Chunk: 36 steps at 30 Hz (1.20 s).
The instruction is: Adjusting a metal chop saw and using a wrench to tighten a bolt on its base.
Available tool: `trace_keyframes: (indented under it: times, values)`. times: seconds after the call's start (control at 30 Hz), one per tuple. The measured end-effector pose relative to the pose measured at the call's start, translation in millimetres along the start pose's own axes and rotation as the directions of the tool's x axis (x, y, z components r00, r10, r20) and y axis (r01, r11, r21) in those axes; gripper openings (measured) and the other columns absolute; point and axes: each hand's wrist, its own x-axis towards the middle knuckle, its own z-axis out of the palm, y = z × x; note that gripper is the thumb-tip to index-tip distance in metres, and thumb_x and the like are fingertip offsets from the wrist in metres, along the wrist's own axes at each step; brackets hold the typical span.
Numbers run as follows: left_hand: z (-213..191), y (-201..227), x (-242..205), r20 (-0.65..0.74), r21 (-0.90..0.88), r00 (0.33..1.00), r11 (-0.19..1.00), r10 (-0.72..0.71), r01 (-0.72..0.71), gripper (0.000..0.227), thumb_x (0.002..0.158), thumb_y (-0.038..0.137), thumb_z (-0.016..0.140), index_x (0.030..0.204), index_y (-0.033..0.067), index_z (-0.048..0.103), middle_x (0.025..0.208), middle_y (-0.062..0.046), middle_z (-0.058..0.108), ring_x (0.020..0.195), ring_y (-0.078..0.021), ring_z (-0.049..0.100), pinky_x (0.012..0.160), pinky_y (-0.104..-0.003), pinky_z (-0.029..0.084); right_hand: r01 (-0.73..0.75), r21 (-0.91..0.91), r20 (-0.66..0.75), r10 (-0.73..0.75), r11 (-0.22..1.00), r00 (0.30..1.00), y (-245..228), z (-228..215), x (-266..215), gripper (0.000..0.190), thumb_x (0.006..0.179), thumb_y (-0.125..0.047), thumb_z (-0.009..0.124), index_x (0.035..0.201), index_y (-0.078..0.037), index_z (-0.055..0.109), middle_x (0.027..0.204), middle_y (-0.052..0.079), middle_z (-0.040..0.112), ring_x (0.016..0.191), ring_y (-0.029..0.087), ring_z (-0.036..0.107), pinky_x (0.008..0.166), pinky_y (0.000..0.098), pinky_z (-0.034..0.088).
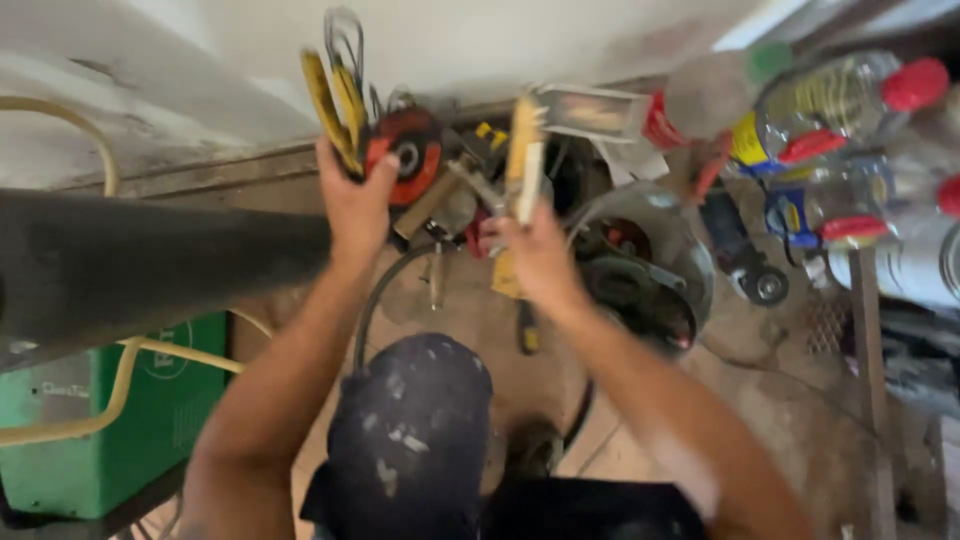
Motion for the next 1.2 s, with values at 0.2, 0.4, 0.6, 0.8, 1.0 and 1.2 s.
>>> trace_keyframes:
  times: [0.2,0.4,0.6,0.8,1.0,1.2]
  values:
    - [-3.6,-37.2,-16.3,-0.082,0.039,0.997,0.999,0.0,0.003,0.071,0.085,0.009,0.088,0.141,0.0059,0.046,0.131,-0.023,0.061,0.125,-0.0339,0.061,0.108,-0.049,0.048,0.069,-0.452,-0.018,-0.086,0.889,0.996,50.7,81.8,73.2,0.067,0.105,-0.044,0.052,0.157,-0.007,0.033,0.142,0.035,0.054,0.131,0.05,0.054,0.106,0.062,0.046]
    - [12.0,-95.8,-19.7,0.142,-0.374,0.978,0.907,-0.152,0.195,0.069,0.088,0.019,0.087,0.144,0.0094,0.048,0.135,-0.015,0.063,0.126,-0.0257,0.061,0.109,-0.046,0.049,0.155,-0.153,0.021,-0.154,0.976,0.988,32.3,81.9,76.4,0.062,0.101,-0.04,0.062,0.142,0.003,0.043,0.133,0.031,0.049,0.12,0.047,0.05,0.087,0.057,0.046]
    - [31.2,-72.0,-17.3,0.152,-0.569,0.877,0.685,-0.456,0.455,0.067,0.1,0.043,0.071,0.152,0.0103,0.043,0.149,-0.018,0.05,0.135,-0.0318,0.054,0.113,-0.05,0.047,-0.041,-0.334,-0.112,0.004,0.942,0.994,16.8,62.0,65.4,0.042,0.087,-0.03,0.083,0.12,-0.008,0.071,0.113,0.018,0.067,0.103,0.036,0.07,0.073,0.0469,0.064]
    - [15.3,-82.1,4.5,0.19,0.169,0.913,0.928,-0.362,0.332,0.069,0.1,0.033,0.074,0.154,0.0082,0.039,0.15,-0.026,0.048,0.138,-0.0423,0.05,0.114,-0.056,0.041,0.015,-0.133,-0.04,-0.021,0.991,0.999,-35.1,-2.2,41.5,0.046,0.099,-0.019,0.066,0.138,0.002,0.052,0.103,0.024,0.063,0.082,0.042,0.076,0.066,0.0536,0.067]
    - [28.5,-109.2,1.2,0.481,0.664,0.876,0.668,-0.037,-0.336,0.057,0.099,0.026,0.07,0.15,0.009,0.051,0.138,-0.023,0.054,0.115,-0.0448,0.065,0.091,-0.054,0.058,0.146,-0.045,-0.092,-0.15,0.988,0.984,-80.1,-120.8,-5.9,0.05,0.104,-0.018,0.065,0.146,0.001,0.045,0.122,0.025,0.057,0.089,0.046,0.073,0.067,0.0583,0.064]
    - [57.4,10.8,-0.6,0.722,0.446,0.675,0.645,0.151,-0.621,0.026,0.097,0.022,0.066,0.118,0.0069,0.07,0.115,-0.015,0.065,0.104,-0.0374,0.062,0.082,-0.051,0.052,0.235,-0.013,-0.302,-0.227,0.972,0.926,-98.1,-208.4,-67.8,0.013,0.102,-0.016,0.063,0.109,-0.015,0.052,0.092,0.003,0.061,0.077,0.017,0.065,0.051,0.0331,0.055]
